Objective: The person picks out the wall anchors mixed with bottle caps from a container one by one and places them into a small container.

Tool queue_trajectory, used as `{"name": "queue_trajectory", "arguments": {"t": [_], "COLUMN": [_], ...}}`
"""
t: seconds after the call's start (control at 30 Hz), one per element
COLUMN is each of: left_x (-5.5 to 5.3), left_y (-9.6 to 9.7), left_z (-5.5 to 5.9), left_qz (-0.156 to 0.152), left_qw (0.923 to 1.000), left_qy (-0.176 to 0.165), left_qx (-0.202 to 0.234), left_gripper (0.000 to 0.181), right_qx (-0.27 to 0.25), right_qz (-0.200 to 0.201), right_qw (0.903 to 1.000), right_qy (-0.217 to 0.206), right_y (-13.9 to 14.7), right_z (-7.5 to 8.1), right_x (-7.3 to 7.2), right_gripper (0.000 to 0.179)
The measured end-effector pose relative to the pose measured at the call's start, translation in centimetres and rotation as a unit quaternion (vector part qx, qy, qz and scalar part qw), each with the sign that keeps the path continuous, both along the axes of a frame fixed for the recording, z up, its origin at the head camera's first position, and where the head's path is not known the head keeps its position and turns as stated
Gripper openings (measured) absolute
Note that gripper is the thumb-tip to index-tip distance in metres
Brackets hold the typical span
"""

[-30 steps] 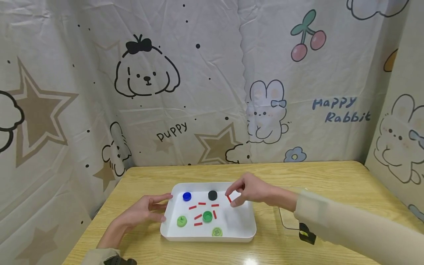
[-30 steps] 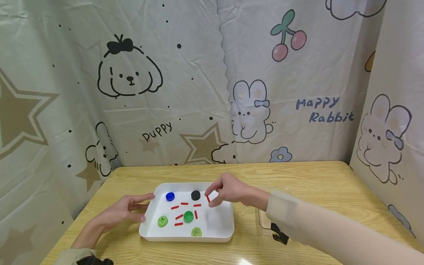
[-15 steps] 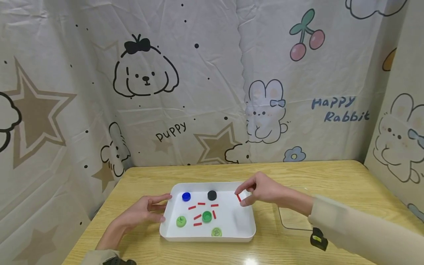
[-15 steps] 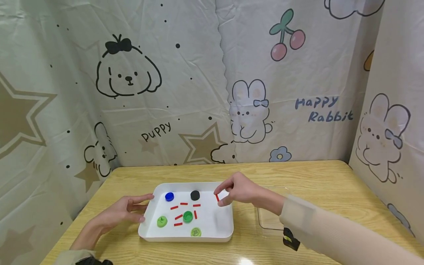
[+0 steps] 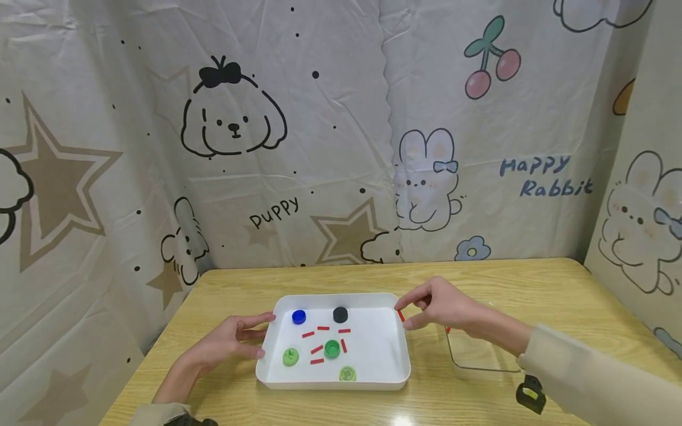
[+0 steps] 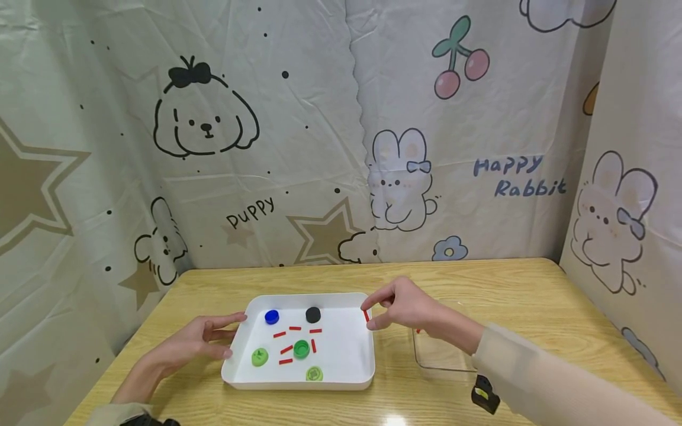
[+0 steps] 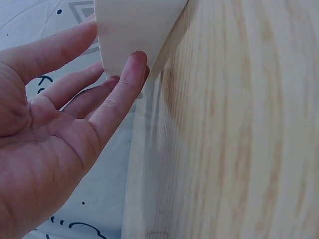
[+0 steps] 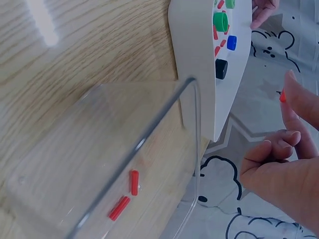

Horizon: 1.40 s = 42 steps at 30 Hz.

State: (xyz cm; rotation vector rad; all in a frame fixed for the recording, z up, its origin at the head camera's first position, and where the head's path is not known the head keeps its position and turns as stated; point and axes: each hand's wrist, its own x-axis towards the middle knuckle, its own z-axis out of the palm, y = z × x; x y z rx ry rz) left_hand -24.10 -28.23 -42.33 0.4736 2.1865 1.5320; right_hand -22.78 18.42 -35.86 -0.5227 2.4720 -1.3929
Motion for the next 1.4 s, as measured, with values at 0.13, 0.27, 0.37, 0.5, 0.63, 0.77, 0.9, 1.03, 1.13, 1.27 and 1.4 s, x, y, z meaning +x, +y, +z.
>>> {"name": "queue_trajectory", "arguments": {"t": [0.13, 0.27, 0.37, 0.5, 0.63, 0.77, 0.9, 1.03, 1.13, 1.27, 1.4], "left_x": [0.0, 0.1, 0.1, 0.1, 0.1, 0.1, 0.2, 0.2, 0.1, 0.1, 0.0], "left_y": [0.0, 0.0, 0.0, 0.0, -0.1, -0.1, 0.0, 0.0, -0.1, -0.1, -0.1], "left_z": [0.0, 0.0, 0.1, 0.0, 0.0, -0.1, 0.0, 0.1, 0.1, 0.1, 0.0], "left_qz": [0.003, 0.002, 0.002, 0.000, 0.001, 0.003, 0.006, 0.008, 0.005, 0.001, 0.000], "left_qw": [1.0000, 1.0000, 1.0000, 1.0000, 1.0000, 1.0000, 1.0000, 0.9999, 1.0000, 1.0000, 1.0000], "left_qy": [0.000, -0.001, -0.001, -0.001, 0.000, 0.000, 0.001, 0.002, 0.001, -0.001, 0.000], "left_qx": [-0.005, -0.004, -0.002, 0.000, -0.003, -0.004, -0.007, -0.009, -0.005, -0.002, -0.001], "left_gripper": [0.081, 0.082, 0.082, 0.082, 0.082, 0.081, 0.081, 0.081, 0.081, 0.082, 0.082], "right_qx": [0.000, 0.001, 0.003, 0.006, 0.009, 0.016, 0.027, 0.039, 0.043, 0.048, 0.055], "right_qz": [-0.020, -0.035, -0.044, -0.061, -0.072, -0.076, -0.089, -0.101, -0.103, -0.105, -0.109], "right_qw": [0.9998, 0.9993, 0.9990, 0.9980, 0.9973, 0.9969, 0.9957, 0.9941, 0.9937, 0.9932, 0.9924], "right_qy": [-0.011, -0.014, -0.011, -0.012, -0.010, -0.003, 0.002, 0.007, 0.009, 0.013, 0.015], "right_y": [0.8, 1.9, 2.8, 3.7, 4.6, 5.6, 6.6, 7.4, 7.9, 8.5, 9.0], "right_z": [0.1, 0.0, -0.1, -0.3, -0.6, -1.0, -1.3, -1.6, -1.8, -2.1, -2.3], "right_x": [0.3, 0.6, 0.8, 1.0, 1.3, 1.5, 1.6, 1.7, 1.8, 1.9, 1.8], "right_gripper": [0.030, 0.032, 0.033, 0.035, 0.036, 0.039, 0.041, 0.041, 0.041, 0.040, 0.039]}}
